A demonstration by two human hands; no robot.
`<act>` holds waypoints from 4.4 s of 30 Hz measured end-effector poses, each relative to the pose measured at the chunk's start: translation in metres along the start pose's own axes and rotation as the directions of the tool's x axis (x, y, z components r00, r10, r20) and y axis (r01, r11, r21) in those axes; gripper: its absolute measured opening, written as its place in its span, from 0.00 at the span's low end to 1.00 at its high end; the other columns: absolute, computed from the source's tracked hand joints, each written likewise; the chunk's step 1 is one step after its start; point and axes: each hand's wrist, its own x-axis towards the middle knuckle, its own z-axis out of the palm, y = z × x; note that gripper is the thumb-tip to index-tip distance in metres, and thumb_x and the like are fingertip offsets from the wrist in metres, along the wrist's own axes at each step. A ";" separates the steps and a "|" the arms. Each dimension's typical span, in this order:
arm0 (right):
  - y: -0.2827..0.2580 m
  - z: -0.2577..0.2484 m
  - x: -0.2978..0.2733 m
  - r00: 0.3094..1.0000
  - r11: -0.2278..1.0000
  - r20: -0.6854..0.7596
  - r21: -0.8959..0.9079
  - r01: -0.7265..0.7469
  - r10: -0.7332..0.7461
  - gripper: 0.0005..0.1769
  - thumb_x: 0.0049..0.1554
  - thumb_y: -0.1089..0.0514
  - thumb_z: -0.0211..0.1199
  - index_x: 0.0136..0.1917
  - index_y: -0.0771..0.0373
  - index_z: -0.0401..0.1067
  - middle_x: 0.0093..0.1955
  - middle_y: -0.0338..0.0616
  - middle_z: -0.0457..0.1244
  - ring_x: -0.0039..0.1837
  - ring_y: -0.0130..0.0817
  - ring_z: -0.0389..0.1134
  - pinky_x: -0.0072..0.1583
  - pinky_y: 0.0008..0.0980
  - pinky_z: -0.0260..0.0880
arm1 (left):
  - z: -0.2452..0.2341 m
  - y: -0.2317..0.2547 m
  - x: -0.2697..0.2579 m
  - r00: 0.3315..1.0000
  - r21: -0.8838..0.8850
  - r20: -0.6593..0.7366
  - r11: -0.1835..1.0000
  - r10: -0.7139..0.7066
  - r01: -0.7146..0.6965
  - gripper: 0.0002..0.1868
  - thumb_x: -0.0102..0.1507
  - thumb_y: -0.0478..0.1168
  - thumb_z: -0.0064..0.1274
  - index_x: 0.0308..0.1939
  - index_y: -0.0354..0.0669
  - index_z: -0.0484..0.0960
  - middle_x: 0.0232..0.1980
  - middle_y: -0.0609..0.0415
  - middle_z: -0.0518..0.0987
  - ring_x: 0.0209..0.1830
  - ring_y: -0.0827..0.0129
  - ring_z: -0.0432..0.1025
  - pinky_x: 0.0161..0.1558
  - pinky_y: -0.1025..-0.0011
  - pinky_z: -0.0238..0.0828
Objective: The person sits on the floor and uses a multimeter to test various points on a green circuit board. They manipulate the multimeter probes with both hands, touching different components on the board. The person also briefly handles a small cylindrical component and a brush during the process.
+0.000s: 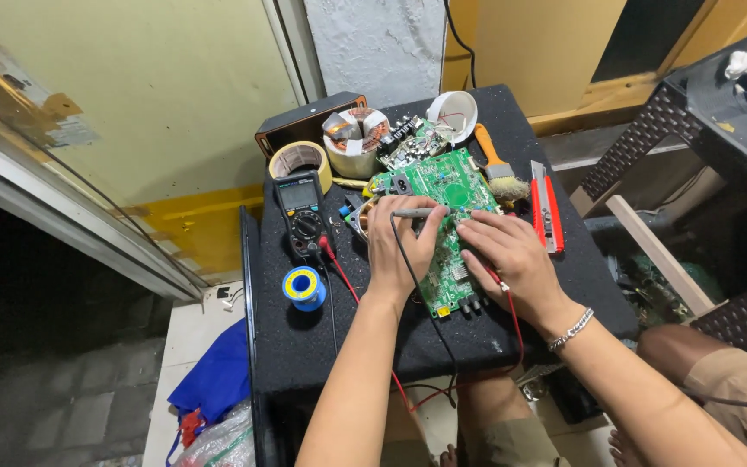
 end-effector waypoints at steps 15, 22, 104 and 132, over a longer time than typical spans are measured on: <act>-0.007 -0.001 0.006 0.997 0.996 -0.069 0.081 -0.028 0.034 0.12 0.61 0.58 0.62 0.56 0.63 0.79 0.55 0.47 0.71 0.62 0.48 0.72 0.62 0.42 0.70 | -0.002 0.002 -0.002 1.000 -0.059 -0.002 0.998 0.021 -0.021 0.12 0.68 0.52 0.57 0.39 0.50 0.84 0.33 0.57 0.82 0.48 0.61 0.76 0.60 0.58 0.66; 0.000 -0.005 0.004 0.982 0.993 -0.171 0.100 -0.067 0.084 0.09 0.59 0.61 0.63 0.50 0.65 0.80 0.47 0.47 0.71 0.54 0.48 0.73 0.57 0.40 0.73 | -0.005 0.005 -0.001 1.000 -0.075 0.004 0.997 0.031 -0.031 0.11 0.67 0.51 0.57 0.39 0.50 0.85 0.33 0.58 0.83 0.48 0.61 0.76 0.59 0.58 0.66; 0.007 -0.011 0.018 0.688 0.659 -0.107 0.423 -0.622 0.718 0.06 0.60 0.60 0.65 0.50 0.55 0.83 0.46 0.45 0.71 0.53 0.40 0.73 0.56 0.39 0.72 | 0.001 0.008 -0.004 0.993 0.061 0.012 0.991 0.121 -0.122 0.11 0.68 0.53 0.56 0.42 0.53 0.84 0.35 0.61 0.83 0.45 0.66 0.75 0.59 0.61 0.64; 0.010 -0.008 0.015 0.745 0.717 -0.120 0.406 -0.567 0.656 0.06 0.62 0.62 0.64 0.51 0.58 0.82 0.45 0.48 0.71 0.52 0.45 0.73 0.55 0.41 0.72 | 0.002 0.008 -0.004 0.992 0.043 0.015 0.992 0.122 -0.122 0.11 0.68 0.53 0.56 0.42 0.53 0.84 0.35 0.61 0.83 0.45 0.65 0.76 0.60 0.60 0.64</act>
